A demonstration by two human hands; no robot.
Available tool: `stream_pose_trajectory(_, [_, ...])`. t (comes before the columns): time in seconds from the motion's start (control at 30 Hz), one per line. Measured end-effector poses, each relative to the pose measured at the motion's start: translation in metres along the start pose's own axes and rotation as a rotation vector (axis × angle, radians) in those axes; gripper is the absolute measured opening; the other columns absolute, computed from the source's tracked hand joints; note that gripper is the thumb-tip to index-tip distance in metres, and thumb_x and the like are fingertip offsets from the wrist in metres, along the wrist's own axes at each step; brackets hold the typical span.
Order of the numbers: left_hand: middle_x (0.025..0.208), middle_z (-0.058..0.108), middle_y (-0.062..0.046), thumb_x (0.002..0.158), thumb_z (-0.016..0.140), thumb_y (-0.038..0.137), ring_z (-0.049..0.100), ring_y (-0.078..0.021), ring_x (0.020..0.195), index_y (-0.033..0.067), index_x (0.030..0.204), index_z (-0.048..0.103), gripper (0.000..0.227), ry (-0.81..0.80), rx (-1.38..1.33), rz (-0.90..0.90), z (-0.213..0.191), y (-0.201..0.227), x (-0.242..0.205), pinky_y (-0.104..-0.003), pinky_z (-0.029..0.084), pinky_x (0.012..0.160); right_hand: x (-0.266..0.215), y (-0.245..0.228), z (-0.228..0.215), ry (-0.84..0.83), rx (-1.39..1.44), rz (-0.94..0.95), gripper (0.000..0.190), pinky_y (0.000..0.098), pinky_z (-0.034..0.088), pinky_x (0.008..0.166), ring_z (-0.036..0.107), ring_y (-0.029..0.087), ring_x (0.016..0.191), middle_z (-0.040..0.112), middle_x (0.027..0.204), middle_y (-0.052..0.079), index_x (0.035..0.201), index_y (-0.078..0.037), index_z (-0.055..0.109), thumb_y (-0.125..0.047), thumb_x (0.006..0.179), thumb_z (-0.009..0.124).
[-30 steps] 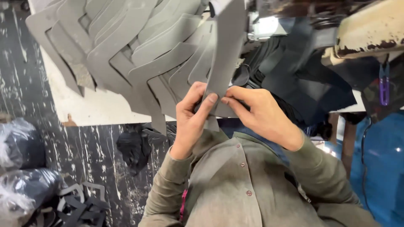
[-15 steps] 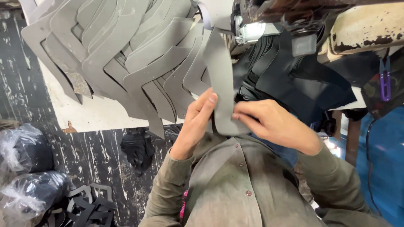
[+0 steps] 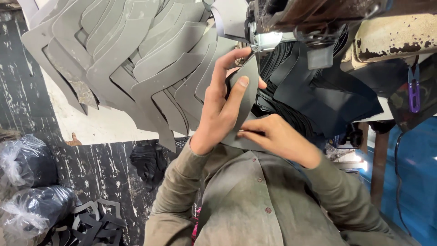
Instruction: The person feeds pre-cut shoe upper components through an industrial machine for stitching or processing.
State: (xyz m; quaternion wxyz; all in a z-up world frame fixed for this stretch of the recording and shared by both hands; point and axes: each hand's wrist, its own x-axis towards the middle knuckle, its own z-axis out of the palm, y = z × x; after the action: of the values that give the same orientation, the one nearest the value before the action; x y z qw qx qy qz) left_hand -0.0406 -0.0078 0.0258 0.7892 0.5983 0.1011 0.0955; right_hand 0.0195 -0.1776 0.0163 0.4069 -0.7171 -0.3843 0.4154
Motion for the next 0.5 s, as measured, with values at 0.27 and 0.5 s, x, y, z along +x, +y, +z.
stream_pose_trajectory(0.27, [0.11, 0.062, -0.003, 0.111, 0.047, 0.007, 0.064, -0.0087, 0.09, 0.006, 0.133, 0.044, 0.023, -0.052, -0.058, -0.064, -0.013, -0.004, 0.029, -0.024, 0.052, 0.078, 0.008, 0.004, 0.02, 0.118, 0.15, 0.063, 0.018, 0.0281, 0.057, 0.068, 0.077, 0.015, 0.072, 0.078, 0.084, 0.009, 0.099, 0.0, 0.074, -0.016, 0.095, 0.067])
stream_pose_trajectory(0.5, [0.098, 0.068, -0.005, 0.115, 0.047, 0.01, 0.063, -0.0079, 0.083, 0.0094, 0.133, 0.043, 0.018, -0.032, -0.111, -0.026, -0.015, -0.022, 0.042, -0.023, 0.05, 0.073, 0.006, 0.003, 0.021, 0.203, 0.153, 0.013, 0.017, 0.0265, 0.058, 0.065, 0.072, 0.012, 0.066, 0.077, 0.082, 0.009, 0.101, 0.001, 0.073, -0.015, 0.096, 0.068])
